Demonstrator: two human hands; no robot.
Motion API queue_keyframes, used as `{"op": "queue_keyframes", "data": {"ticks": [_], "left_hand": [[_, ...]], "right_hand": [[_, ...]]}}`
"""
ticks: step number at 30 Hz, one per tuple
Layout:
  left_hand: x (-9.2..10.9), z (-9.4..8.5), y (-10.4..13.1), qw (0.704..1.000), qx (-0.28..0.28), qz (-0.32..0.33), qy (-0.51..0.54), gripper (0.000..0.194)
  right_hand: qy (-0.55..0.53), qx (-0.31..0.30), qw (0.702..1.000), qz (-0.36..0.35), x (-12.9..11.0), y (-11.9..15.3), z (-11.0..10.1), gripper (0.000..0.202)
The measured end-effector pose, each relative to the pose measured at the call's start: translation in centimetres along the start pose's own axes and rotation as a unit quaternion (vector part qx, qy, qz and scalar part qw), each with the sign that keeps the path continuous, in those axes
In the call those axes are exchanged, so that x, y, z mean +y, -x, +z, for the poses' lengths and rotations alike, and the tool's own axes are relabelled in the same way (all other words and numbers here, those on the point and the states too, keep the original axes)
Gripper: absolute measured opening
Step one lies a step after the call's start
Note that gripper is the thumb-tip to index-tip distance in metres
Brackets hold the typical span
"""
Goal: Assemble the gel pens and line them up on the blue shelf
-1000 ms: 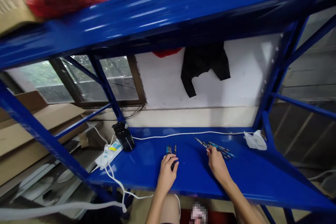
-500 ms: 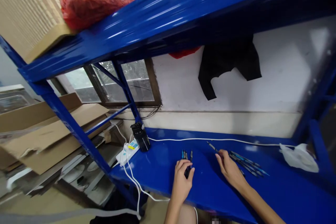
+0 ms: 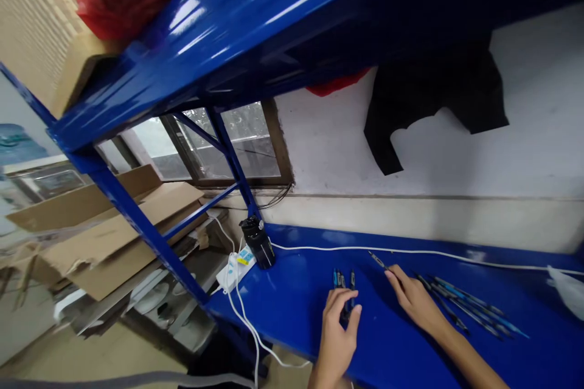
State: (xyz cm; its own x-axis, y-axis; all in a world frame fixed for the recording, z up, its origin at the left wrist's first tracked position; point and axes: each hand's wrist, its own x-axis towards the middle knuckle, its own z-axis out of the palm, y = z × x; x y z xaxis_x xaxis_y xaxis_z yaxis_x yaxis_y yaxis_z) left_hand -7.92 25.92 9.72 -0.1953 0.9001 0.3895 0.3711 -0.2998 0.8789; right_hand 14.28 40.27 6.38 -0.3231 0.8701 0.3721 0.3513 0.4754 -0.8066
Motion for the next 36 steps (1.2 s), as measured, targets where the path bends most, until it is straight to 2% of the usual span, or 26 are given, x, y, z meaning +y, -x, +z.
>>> {"op": "queue_keyframes", "data": {"ticks": [3,6,9,12,16,21,23,26,28,31,34,36], "left_hand": [[0.4,1.7,-0.1,0.998,0.013,-0.015,0.057,0.035],[0.6,4.4,-0.4,0.987,0.010,-0.062,0.146,0.047],[0.6,6.7,-0.7,0.968,0.014,-0.085,0.235,0.060],[0.3,8.2,-1.0,0.949,0.022,-0.094,0.300,0.069],[-0.6,9.4,-1.6,0.924,0.032,-0.104,0.366,0.069],[-1.1,10.4,-2.9,0.885,0.056,-0.129,0.444,0.077],[-0.9,10.6,-3.9,0.871,0.062,-0.142,0.466,0.075],[-0.7,11.2,-5.8,0.859,0.055,-0.146,0.487,0.058],[-0.9,11.9,-7.2,0.858,0.054,-0.143,0.490,0.052],[-1.6,13.0,-8.5,0.871,0.075,-0.144,0.464,0.049],[-2.3,13.5,-8.9,0.879,0.110,-0.152,0.439,0.052],[-2.5,13.4,-8.7,0.871,0.100,-0.157,0.454,0.057]], "right_hand": [[-0.046,-0.001,0.999,0.020,0.2,-0.1,-0.2,0.053],[-0.166,-0.031,0.982,0.090,0.5,0.0,0.2,0.060],[-0.328,-0.098,0.925,0.165,0.4,0.4,0.7,0.062],[-0.426,-0.164,0.866,0.206,0.0,0.9,0.7,0.058],[-0.471,-0.229,0.813,0.254,-0.5,1.1,-0.1,0.057],[-0.461,-0.286,0.788,0.290,-0.3,1.0,-1.0,0.052],[-0.462,-0.284,0.790,0.286,-0.1,1.0,-1.1,0.053],[-0.467,-0.243,0.809,0.259,-0.1,0.8,-1.1,0.059],[-0.454,-0.203,0.836,0.233,-0.2,0.6,-0.9,0.062],[-0.393,-0.133,0.890,0.188,-0.3,0.3,-0.6,0.064],[-0.314,-0.082,0.934,0.148,-0.1,0.1,-0.4,0.065],[-0.280,-0.070,0.949,0.128,0.2,0.0,-0.3,0.065]]}}
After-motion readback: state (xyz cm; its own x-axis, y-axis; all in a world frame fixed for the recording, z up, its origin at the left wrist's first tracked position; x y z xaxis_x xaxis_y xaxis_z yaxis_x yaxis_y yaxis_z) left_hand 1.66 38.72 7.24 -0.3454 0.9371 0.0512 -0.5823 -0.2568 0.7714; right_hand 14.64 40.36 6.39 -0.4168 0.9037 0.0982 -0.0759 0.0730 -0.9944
